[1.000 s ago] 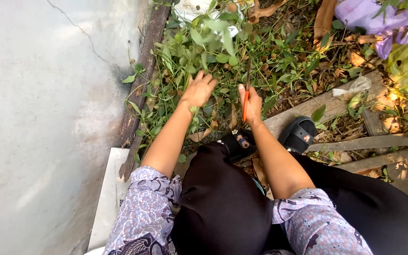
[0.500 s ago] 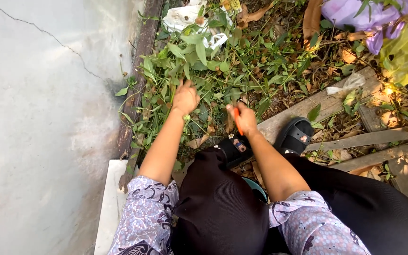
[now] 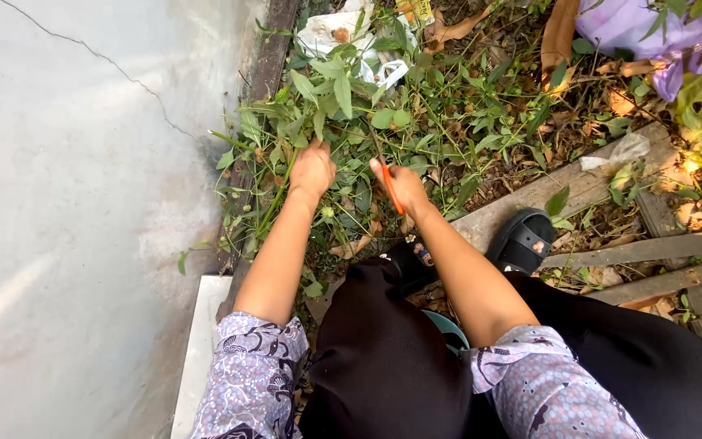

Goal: Trimming and pruning garden plants using a pair of scissors.

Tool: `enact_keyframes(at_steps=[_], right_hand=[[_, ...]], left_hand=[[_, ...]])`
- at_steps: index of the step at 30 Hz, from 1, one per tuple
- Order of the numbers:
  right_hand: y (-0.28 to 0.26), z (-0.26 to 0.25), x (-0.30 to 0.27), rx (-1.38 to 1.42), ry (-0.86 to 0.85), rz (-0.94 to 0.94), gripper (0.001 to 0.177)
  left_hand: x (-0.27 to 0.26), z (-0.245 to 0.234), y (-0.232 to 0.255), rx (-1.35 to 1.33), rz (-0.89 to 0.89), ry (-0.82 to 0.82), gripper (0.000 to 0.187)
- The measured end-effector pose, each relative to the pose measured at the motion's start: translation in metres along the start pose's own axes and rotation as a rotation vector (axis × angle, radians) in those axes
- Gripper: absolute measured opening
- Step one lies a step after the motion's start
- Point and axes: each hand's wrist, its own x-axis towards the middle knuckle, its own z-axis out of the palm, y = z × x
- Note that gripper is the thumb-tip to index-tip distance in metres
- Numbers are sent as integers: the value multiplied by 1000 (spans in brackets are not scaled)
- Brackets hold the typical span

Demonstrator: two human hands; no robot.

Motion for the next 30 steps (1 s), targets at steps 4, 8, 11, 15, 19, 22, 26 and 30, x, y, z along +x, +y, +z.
enact_keyframes(at_steps=[4, 8, 11, 15, 19, 22, 26, 30], right_hand=[[20, -5, 7, 180, -37, 182, 90], [49, -6, 4, 166, -9, 294, 90], [57, 2, -3, 203, 16, 258, 83], [50, 8, -4, 316, -51, 164, 76], [39, 11, 1, 290, -187, 172, 85], [29, 9, 4, 319, -261, 184, 86], [15, 11, 17, 322, -311, 163, 90], [4, 19, 30, 343, -303, 154, 95]], left_hand=[[-3, -16, 6, -28, -32, 13, 29], [1, -15, 3, 67, -114, -52, 28], [-3, -3, 3, 141, -21, 54, 43], [-7, -35, 45, 138, 325, 382, 85], [17, 1, 58, -90, -50, -497, 68], [35, 52, 48, 5, 34, -94, 68], [40, 48, 44, 103, -2, -89, 39], [38, 39, 50, 32, -49, -173, 35]])
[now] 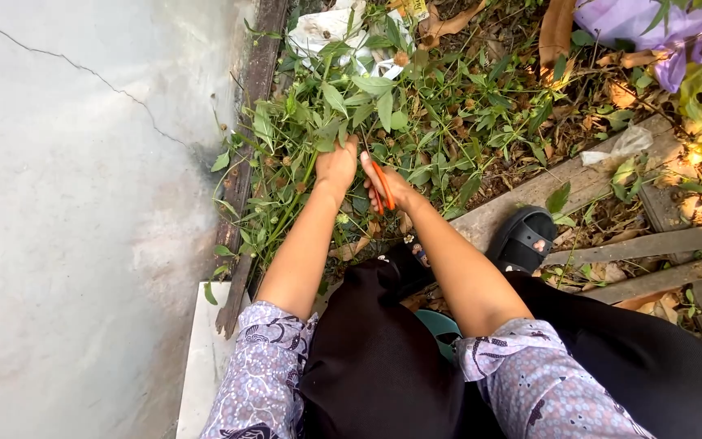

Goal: Trimming and pruning garden plants using a pair of scissors.

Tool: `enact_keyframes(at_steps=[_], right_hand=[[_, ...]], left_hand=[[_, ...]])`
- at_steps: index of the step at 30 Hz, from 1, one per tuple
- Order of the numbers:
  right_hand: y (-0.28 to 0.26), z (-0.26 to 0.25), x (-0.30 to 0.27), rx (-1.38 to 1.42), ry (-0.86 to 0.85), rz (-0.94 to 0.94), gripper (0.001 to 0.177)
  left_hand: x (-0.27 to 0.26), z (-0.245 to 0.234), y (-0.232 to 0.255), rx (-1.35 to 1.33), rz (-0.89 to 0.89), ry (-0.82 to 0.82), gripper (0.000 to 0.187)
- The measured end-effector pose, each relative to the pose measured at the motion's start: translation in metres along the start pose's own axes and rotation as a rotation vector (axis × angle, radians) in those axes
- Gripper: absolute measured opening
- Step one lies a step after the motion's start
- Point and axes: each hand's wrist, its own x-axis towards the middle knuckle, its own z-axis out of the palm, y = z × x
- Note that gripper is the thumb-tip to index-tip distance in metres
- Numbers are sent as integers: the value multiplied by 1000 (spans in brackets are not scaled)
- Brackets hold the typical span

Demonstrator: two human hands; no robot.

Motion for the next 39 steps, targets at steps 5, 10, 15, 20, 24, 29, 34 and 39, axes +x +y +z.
enact_keyframes(at_steps=[5, 10, 15, 20, 24, 29, 34, 39], right_hand=[[-1, 2, 15, 5, 30, 35, 99], [3, 2, 13, 179, -72, 45, 100], [6, 5, 17, 314, -111, 31, 95], [-12, 6, -3, 148, 17, -16, 86], [-17, 6, -13, 73, 86, -45, 83], [-22, 12, -17, -52, 207, -28, 86], [-17, 5, -18, -67, 206, -42, 83], [-4, -22, -23, 136, 174, -165, 81]], left_hand=[[5, 13, 1, -463, -190, 111, 35], [0, -5, 7, -246, -36, 115, 38], [-1, -12, 7, -463, -197, -45, 39], [12, 34, -6, -263, -72, 65, 38], [7, 16, 4, -429, -139, 111, 39], [3, 10, 5, -533, -205, 109, 40], [-1, 1, -4, -555, -247, 31, 36], [-15, -57, 22, -286, -9, -243, 88]])
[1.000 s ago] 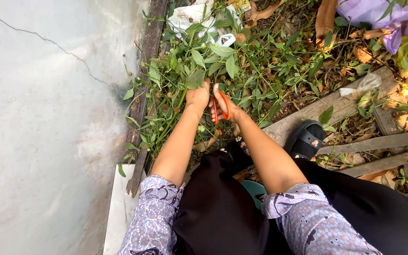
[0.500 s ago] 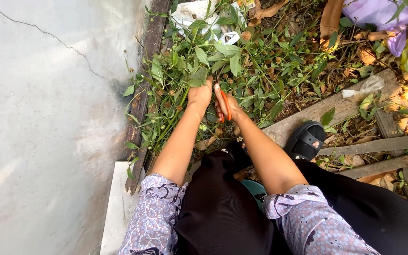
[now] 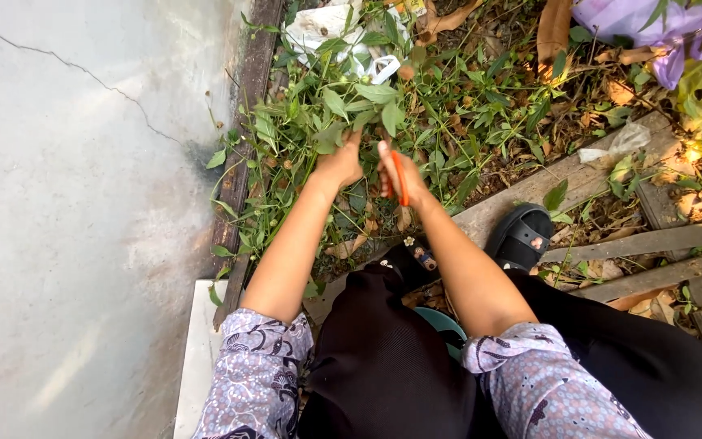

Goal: Trimming and pruning garden plants using a pair of scissors.

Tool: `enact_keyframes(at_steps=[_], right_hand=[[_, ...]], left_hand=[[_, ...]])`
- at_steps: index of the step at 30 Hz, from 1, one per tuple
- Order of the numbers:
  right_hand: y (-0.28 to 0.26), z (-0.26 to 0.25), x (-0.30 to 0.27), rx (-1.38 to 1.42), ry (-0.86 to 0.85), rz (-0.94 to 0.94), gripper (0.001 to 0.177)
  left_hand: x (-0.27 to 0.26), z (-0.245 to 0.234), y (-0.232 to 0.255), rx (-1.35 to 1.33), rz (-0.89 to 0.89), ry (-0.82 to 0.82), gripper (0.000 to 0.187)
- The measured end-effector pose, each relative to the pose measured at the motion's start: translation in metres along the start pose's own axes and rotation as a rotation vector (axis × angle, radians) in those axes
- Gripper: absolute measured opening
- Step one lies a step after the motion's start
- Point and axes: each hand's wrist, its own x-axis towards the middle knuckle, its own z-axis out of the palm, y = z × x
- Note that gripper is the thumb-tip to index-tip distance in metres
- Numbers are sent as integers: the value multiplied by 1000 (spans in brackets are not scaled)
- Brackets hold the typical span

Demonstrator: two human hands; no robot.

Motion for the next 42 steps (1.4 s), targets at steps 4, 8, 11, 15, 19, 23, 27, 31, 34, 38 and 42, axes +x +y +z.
enact_keyframes(at_steps=[4, 8, 11, 15, 19, 23, 27, 31, 34, 38, 42], right_hand=[[23, -29, -5, -41, 56, 130, 84], [66, -56, -1, 32, 221, 379, 88], [71, -64, -7, 26, 233, 387, 89], [72, -59, -13, -55, 67, 259, 88], [71, -39, -19, -122, -72, 258, 86], [85, -25, -8, -53, -147, 381, 88], [97, -32, 15, 96, 13, 449, 89], [81, -53, 3, 68, 37, 491, 90], [43, -65, -19, -143, -154, 483, 92], [-11, -61, -39, -283, -413, 438, 91], [-5, -38, -23, -370, -441, 416, 91]], left_hand=[[-25, -37, 73, 45, -31, -229, 96], [-22, 0, 94, 233, -16, -337, 69], [0, 53, 75, 366, 26, -251, 67], [11, 91, 41, 578, 2, -69, 82], [-15, 64, 30, 667, -35, -143, 94], [7, 110, -32, 596, -9, -58, 68], [15, 123, -64, 747, 96, 105, 30], [12, 110, -62, 644, 48, 12, 42], [7, 92, -47, 665, 32, 22, 29], [-6, 89, -26, 624, 21, -31, 40], [-69, 52, 37, 1126, -34, -266, 89]])
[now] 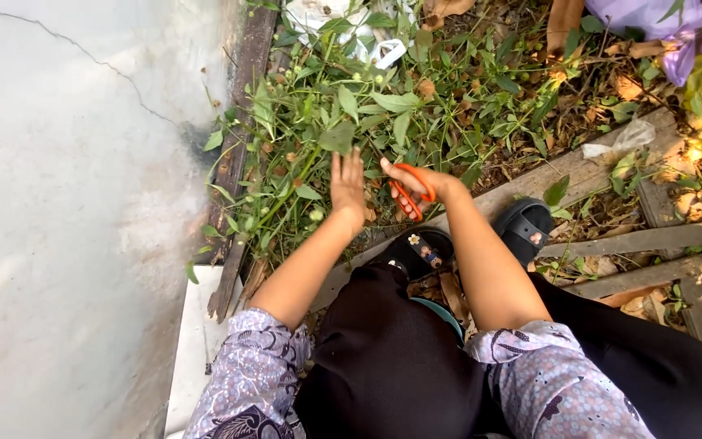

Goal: Trimming and pruning garden plants using a pair of scissors.

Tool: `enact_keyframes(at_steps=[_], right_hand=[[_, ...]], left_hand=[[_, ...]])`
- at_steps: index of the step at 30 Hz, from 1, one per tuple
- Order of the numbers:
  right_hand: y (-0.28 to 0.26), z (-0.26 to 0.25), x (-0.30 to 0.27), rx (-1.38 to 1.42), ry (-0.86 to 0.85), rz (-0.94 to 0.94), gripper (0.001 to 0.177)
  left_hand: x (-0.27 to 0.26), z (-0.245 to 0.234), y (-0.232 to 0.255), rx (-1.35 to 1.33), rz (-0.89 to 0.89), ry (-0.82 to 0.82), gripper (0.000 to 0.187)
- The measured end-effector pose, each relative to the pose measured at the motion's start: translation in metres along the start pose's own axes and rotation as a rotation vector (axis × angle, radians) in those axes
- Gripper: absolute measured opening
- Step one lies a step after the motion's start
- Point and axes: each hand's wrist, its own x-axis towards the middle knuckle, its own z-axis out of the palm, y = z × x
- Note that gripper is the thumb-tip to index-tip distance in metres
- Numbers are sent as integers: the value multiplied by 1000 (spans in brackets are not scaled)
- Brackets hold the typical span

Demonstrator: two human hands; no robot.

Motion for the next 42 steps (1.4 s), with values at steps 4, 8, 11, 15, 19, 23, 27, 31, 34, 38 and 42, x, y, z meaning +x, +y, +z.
enact_keyframes(at_steps=[4, 8, 11, 15, 19, 23, 27, 31, 34, 38, 42], right_hand=[[31, 8, 38, -10, 91, 79, 93], [70, -15, 49, 192, 331, 82, 93], [78, -25, 30, 214, 349, 84, 91], [52, -30, -1, 114, 198, 76, 86], [16, -13, -22, 63, 172, 101, 84], [10, -11, -17, 54, 203, 89, 82], [11, -14, -15, 26, 193, 70, 83], [-9, -14, -31, -41, 117, 32, 83], [-26, -10, -33, -14, -4, -125, 80], [-40, 7, -17, 81, -50, -324, 75], [-27, 29, 19, 29, 40, -269, 77]], left_hand=[[-33, -15, -12, 57, 42, -48, 93], [-19, 12, -38, 223, 52, -80, 112], [-17, 15, -63, 341, -82, 218, 118], [-6, 18, -89, 4, -61, 575, 104], [-13, 4, -129, -364, -102, 543, 105], [11, 26, -151, -589, -237, 470, 130], [43, 55, -156, -730, -201, 429, 153], [63, 66, -156, -880, -149, 281, 157], [49, 52, -157, -949, -145, 390, 157], [0, 29, -163, -1184, -14, 605, 112], [-28, 36, -166, -1477, 84, 721, 60]])
